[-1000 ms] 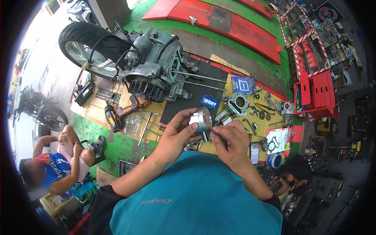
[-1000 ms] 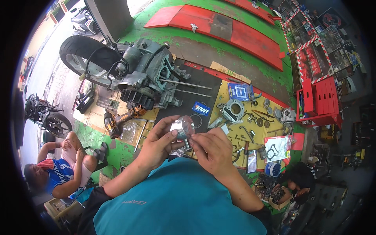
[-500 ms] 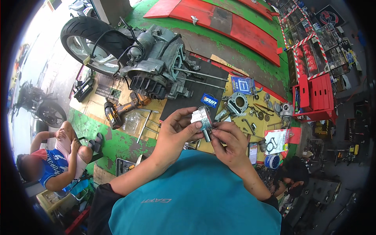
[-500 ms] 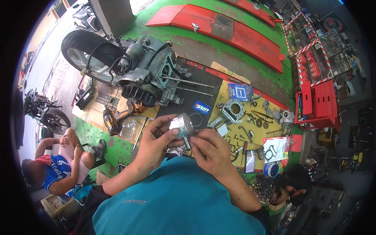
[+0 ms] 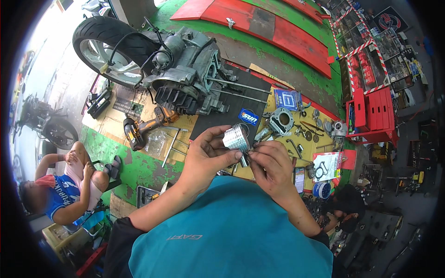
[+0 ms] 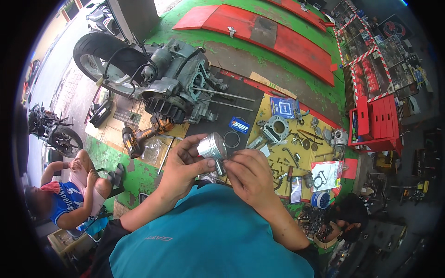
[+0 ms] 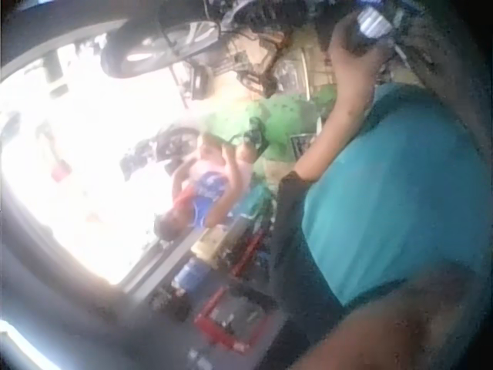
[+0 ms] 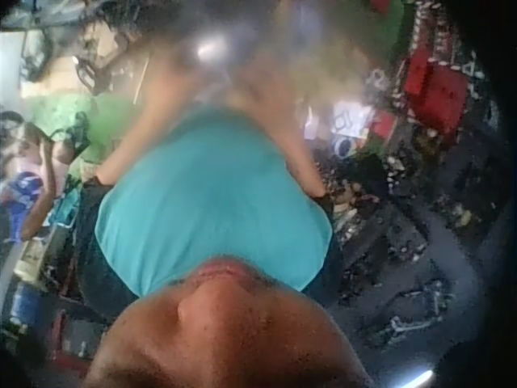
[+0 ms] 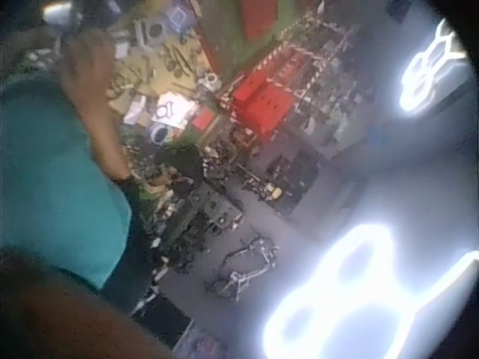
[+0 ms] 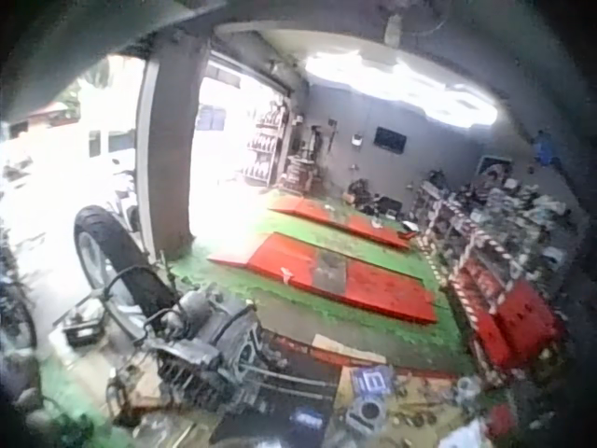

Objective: The person assembles a piston by inserting piston rings into the grooves of a metal piston. They use a screwdriver to adjust the rings and ensure they are seated correctly. The person handles the piston and rings with both hands, rotating the piston to inspect the fit.

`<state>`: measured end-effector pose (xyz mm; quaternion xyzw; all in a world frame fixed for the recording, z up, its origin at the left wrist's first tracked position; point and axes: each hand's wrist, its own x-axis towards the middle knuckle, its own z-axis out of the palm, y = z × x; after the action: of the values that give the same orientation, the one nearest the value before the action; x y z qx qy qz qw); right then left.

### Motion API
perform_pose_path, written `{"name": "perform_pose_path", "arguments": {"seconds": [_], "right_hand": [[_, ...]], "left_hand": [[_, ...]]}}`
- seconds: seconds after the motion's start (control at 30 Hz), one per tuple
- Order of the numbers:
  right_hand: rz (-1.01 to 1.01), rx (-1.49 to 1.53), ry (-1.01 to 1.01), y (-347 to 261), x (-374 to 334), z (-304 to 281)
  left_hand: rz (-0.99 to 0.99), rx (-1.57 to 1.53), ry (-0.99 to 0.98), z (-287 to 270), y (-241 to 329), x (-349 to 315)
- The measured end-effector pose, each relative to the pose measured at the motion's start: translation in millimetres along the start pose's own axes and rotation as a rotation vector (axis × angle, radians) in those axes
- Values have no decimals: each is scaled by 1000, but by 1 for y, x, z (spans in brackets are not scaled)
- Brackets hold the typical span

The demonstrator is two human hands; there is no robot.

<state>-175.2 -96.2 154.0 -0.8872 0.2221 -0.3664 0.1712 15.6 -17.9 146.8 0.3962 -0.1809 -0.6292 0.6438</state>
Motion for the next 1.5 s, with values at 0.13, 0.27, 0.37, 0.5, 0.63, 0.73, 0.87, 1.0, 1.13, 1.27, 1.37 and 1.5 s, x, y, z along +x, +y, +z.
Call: {"name": "perform_pose_path", "arguments": {"seconds": [0.13,0.27,0.37,0.5,0.63,0.73,0.87,1.0,1.13,1.27,1.37,1.5], "right_hand": [[-42,-47,-33,-4,4,-3],[-72,-79,-38,-6,5,-3],[-51,-78,-35,-8,6,-4],[-19,-25,-20,-7,5,-3],[26,54,-54,-2,14,-18],[132,147,-79,3,27,-22],[106,290,-194,18,42,-21],[192,429,-226,30,34,-18],[270,478,-198,30,29,-13],[410,643,-203,39,20,-10],[615,812,-256,40,23,-15],[653,919,-395,43,34,-24]], "left_hand": [[18,24,4,-2,-3,0],[35,47,24,0,-2,0],[34,58,31,1,0,-1],[7,87,24,-1,-1,-3],[-2,73,-7,-1,-2,-5],[-56,79,-19,0,-1,-7],[-99,62,-44,-1,-3,-9],[-111,2,-52,-2,-4,-12],[-120,-81,-79,-6,-7,-11],[-126,-96,-137,-5,3,-13],[-163,-13,-201,-7,7,-14],[-199,76,-267,-5,11,-14]]}}
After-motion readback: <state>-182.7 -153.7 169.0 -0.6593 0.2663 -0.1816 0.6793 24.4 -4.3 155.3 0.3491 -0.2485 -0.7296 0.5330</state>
